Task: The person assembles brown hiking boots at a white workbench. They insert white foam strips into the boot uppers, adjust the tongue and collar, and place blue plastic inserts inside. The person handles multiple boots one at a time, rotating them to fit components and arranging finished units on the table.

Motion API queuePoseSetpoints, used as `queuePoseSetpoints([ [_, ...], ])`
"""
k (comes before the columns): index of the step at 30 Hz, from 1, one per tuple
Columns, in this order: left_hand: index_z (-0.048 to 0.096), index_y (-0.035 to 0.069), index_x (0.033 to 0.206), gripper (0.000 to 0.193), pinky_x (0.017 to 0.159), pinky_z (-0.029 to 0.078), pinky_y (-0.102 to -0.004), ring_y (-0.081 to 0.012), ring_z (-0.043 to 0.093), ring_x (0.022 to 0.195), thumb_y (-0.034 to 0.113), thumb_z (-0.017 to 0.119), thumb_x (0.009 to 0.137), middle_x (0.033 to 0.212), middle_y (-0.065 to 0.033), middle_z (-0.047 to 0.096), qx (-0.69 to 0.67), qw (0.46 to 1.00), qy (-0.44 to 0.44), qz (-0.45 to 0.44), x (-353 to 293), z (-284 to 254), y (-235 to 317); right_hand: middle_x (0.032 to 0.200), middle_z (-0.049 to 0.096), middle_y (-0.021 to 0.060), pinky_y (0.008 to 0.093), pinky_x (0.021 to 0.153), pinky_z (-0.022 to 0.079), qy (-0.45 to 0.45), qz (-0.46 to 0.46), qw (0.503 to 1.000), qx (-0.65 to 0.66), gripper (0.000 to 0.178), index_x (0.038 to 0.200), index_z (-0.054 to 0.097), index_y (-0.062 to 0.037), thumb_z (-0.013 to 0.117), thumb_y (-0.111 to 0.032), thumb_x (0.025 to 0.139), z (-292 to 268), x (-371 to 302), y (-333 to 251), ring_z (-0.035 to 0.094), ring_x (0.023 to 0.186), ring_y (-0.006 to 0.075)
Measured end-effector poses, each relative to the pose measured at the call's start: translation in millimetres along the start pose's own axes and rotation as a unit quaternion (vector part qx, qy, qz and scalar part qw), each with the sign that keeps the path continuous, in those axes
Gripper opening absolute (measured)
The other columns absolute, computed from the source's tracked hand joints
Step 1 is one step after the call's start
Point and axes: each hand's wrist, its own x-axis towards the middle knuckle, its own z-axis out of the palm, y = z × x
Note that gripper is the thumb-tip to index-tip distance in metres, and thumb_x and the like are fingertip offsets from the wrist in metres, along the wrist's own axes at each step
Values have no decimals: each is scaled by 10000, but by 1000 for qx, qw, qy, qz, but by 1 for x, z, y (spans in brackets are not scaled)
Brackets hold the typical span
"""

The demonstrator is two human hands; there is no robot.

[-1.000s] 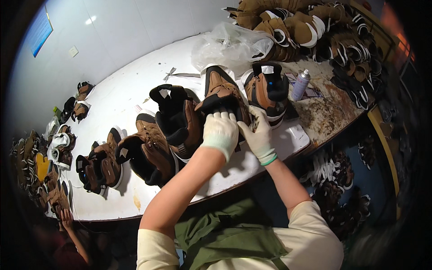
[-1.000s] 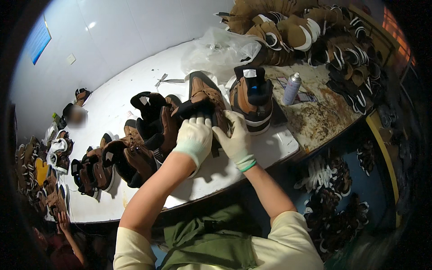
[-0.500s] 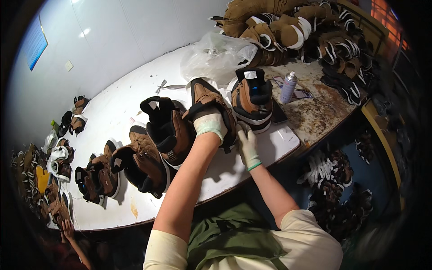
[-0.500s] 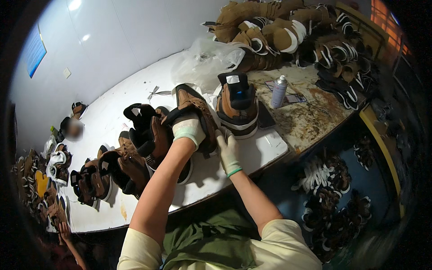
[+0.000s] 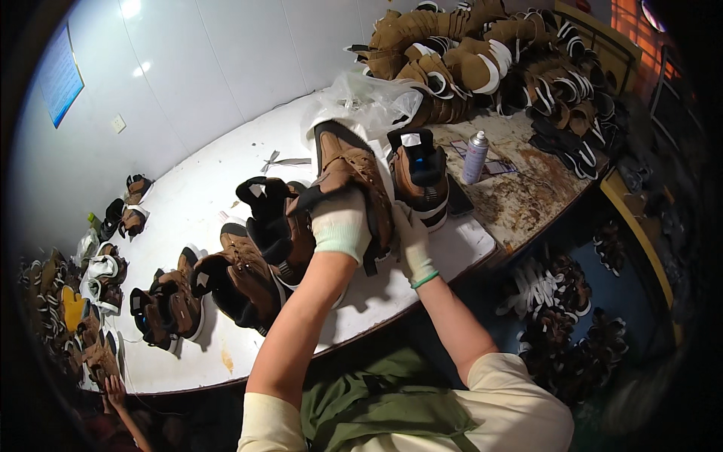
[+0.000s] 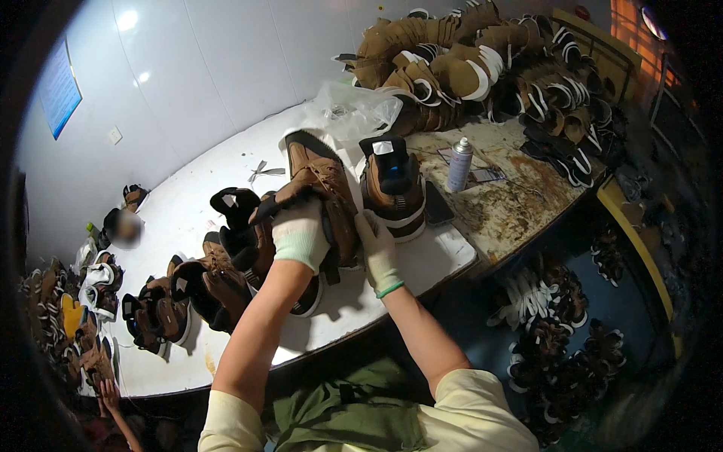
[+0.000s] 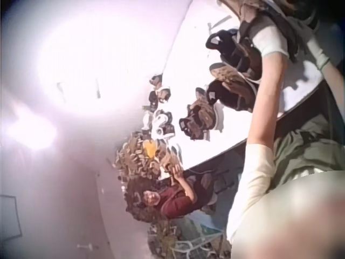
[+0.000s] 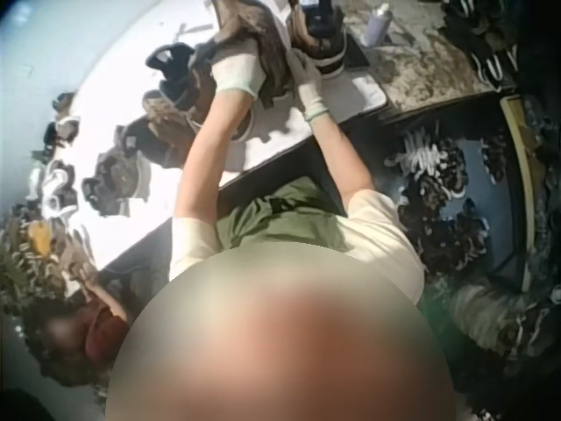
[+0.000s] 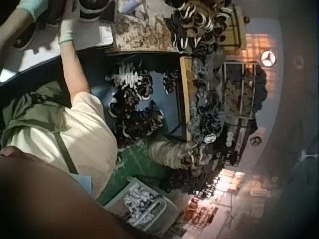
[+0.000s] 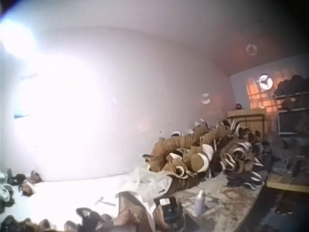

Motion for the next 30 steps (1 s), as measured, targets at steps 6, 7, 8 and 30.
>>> queuePoseSetpoints([
  [6,660,69,1169,388,982,457,-413,-349,575,1149,220,630,813,1217,-180,618,-15,980,162,118,-30,-20,6,795,630,-7,234,458,412,-51,64,989,124,256,929,637,-108,606,-358,975,2,-21,-37,562,602,79],
  [7,652,72,1188,400,987,453,-409,-345,568,1162,226,627,819,1230,-171,614,-16,981,144,131,-31,-22,2,796,632,-3,235,461,419,-61,39,988,137,255,924,636,-111,607,-360,974,-5,-19,-34,569,609,81],
  [8,644,75,1206,413,993,448,-405,-341,560,1176,232,624,825,1243,-162,609,-17,981,125,144,-33,-23,0,796,634,0,236,463,426,-72,13,986,151,255,918,634,-114,608,-362,973,-10,-18,-33,577,616,83],
  [30,345,103,1492,568,1149,307,-440,-287,387,1357,318,503,990,1477,-127,407,-215,907,92,351,-91,94,10,862,542,-41,231,650,422,-22,-392,900,-192,193,1006,589,-34,554,-223,1023,-58,-71,-42,474,756,54],
])
